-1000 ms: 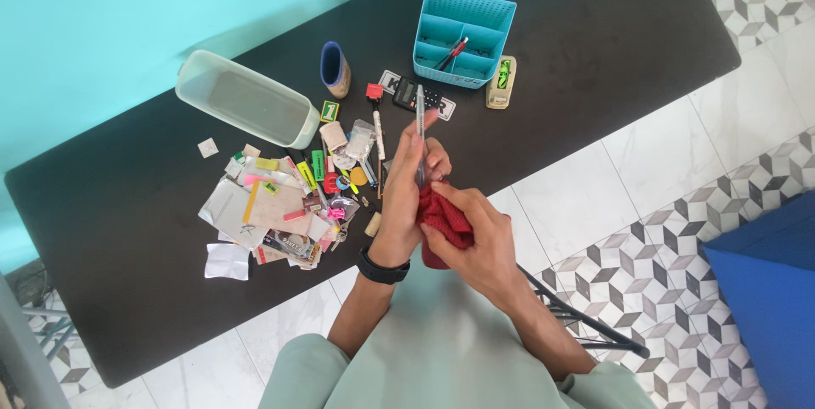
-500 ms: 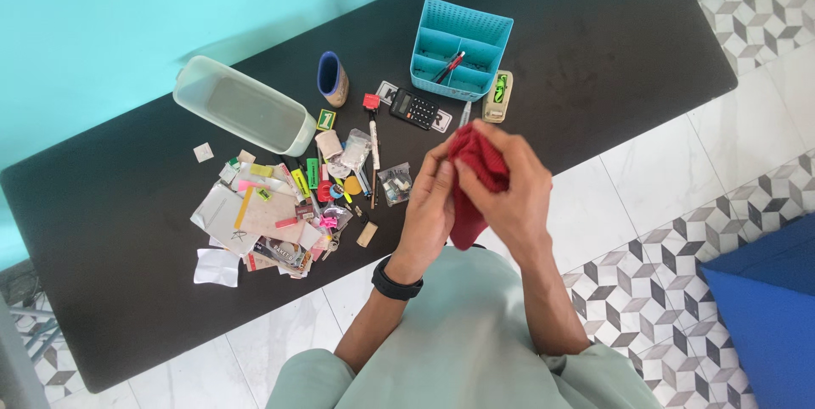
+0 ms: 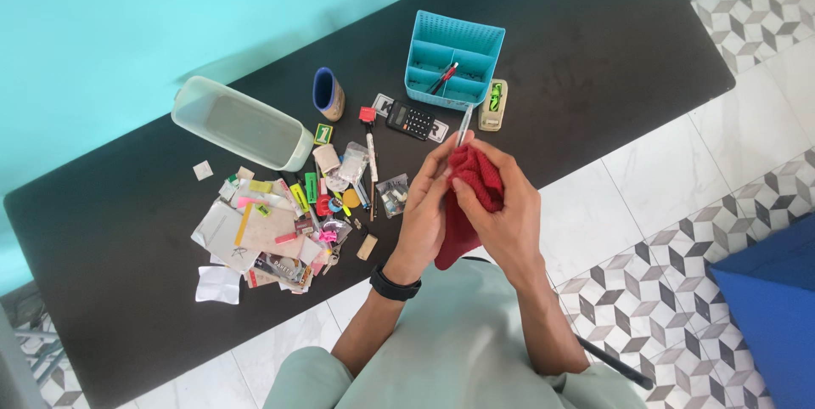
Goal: The person wipes various stationery items, including a blue pen, a yellow highlighter, and a calculator, with a red cloth and places them into a blue desk organizer.
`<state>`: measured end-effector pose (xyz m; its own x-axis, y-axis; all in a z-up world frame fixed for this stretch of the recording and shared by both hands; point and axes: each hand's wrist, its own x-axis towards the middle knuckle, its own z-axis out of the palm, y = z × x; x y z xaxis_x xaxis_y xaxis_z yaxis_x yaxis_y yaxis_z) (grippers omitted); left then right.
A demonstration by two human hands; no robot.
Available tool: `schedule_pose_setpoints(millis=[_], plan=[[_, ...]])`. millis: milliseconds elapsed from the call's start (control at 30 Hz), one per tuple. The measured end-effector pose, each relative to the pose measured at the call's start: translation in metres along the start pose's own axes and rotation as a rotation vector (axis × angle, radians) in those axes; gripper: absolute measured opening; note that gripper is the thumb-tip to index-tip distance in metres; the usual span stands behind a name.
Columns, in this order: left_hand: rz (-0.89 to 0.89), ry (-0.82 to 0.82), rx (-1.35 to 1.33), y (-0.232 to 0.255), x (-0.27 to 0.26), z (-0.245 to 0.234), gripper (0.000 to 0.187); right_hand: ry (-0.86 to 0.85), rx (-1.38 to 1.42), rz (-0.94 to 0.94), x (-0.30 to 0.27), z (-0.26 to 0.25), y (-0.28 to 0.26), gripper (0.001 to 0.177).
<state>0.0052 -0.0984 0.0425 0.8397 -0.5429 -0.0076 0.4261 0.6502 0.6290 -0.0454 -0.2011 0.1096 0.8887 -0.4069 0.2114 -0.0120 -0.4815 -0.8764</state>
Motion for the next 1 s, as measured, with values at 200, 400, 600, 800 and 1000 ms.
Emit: schedule_pose_setpoints(millis=[200,400,600,800,1000], plan=[[0.001,-0.038,-0.128,0.007,0.000,0.009,0.059,-0.072,-0.028,0.038,-0.024,-0.004,0.001,0.050],[-0.078,0.059,0.011,0.017,0.000,0.013,0.047,-0.157,-0.027,0.092,-0.041,0.001,0.002,0.051],[0.005,-0.082,-0.049,0.003,-0.003,0.008,0.055,-0.018,-0.107,-0.093,-0.017,-0.004,0.002,0.051],[0.025,-0.121,0.016,-0.010,-0.008,0.001,0.049,0.110,-0.140,-0.193,0.019,-0.014,-0.008,0.046],[0.016,-0.036,0.090,-0.004,-0.007,0.001,0.048,0.081,0.037,-0.165,0.032,-0.007,-0.009,0.045]])
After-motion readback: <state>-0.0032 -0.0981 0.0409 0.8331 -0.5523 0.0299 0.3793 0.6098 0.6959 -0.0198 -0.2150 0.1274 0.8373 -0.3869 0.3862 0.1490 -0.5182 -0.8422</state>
